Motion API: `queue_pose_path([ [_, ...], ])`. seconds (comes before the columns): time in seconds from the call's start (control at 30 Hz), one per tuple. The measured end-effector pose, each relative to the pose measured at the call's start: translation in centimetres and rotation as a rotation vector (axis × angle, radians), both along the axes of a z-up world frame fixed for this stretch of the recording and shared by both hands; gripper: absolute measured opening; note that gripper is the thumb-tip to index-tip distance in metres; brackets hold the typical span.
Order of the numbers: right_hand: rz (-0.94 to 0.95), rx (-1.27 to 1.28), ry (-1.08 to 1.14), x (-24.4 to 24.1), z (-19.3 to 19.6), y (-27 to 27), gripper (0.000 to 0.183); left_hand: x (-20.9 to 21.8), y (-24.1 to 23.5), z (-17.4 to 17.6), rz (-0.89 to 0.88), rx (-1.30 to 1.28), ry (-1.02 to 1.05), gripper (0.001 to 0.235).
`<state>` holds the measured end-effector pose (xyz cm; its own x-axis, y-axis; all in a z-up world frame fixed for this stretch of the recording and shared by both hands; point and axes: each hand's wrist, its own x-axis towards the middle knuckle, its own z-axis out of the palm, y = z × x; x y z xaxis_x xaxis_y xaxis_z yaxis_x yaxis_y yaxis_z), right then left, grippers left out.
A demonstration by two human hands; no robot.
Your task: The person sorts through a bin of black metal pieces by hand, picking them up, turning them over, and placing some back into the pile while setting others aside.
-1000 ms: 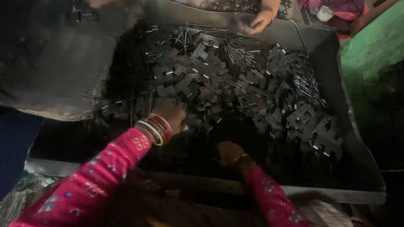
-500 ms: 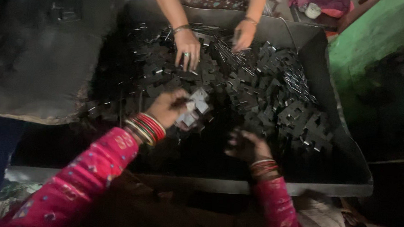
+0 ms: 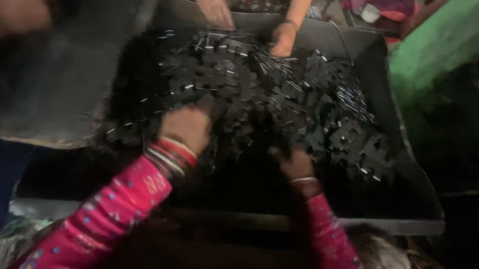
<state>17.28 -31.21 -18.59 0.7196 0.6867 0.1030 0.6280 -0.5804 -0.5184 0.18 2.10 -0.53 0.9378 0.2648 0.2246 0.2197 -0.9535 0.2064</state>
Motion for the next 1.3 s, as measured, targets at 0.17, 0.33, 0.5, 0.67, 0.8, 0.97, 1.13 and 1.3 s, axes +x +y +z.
queue_pose_path([
  [0.17, -0.354, -0.633, -0.202, 9.7, -1.9, -3.9, 0.047, -1.9, 15.1, 2.2, 0.513, 0.28, 0.044, 0.018],
  [0.33, -0.47, -0.473, -0.035, 10.2, -1.7, -5.1, 0.051, -7.6, 24.6, -0.7, 0.798, 0.341, 0.008, 0.026],
  [0.5, -0.448, -0.556, -0.095, 9.6, -1.5, -3.3, 0.059, -6.4, 20.3, 0.4, 0.763, 0.657, -0.228, 0.079],
  [0.67, -0.36, -0.41, -0.199, 9.0, -1.2, -2.0, 0.059, -1.6, 7.7, 3.1, 0.3, 0.059, 0.242, 0.025],
  [0.8, -0.369, -0.064, -0.276, 7.4, 0.2, -2.8, 0.041, -1.3, -0.3, 0.4, -0.006, 0.04, 0.439, 0.03],
  [0.97, -0.505, 0.836, 0.608, 1.7, 8.2, -6.0, 0.036, -0.3, -4.3, -7.1, -0.109, -0.015, 0.838, 0.024],
  [1.13, -0.121, 1.401, 1.038, -3.3, 11.8, -5.0, 0.039, 0.0, -5.0, -16.7, -0.085, 0.007, 0.847, 0.021],
  [1.3, -0.049, 0.717, 1.082, -2.4, 6.7, -1.1, 0.04, 0.4, -4.0, -17.4, -0.032, -0.033, 0.781, 0.02],
])
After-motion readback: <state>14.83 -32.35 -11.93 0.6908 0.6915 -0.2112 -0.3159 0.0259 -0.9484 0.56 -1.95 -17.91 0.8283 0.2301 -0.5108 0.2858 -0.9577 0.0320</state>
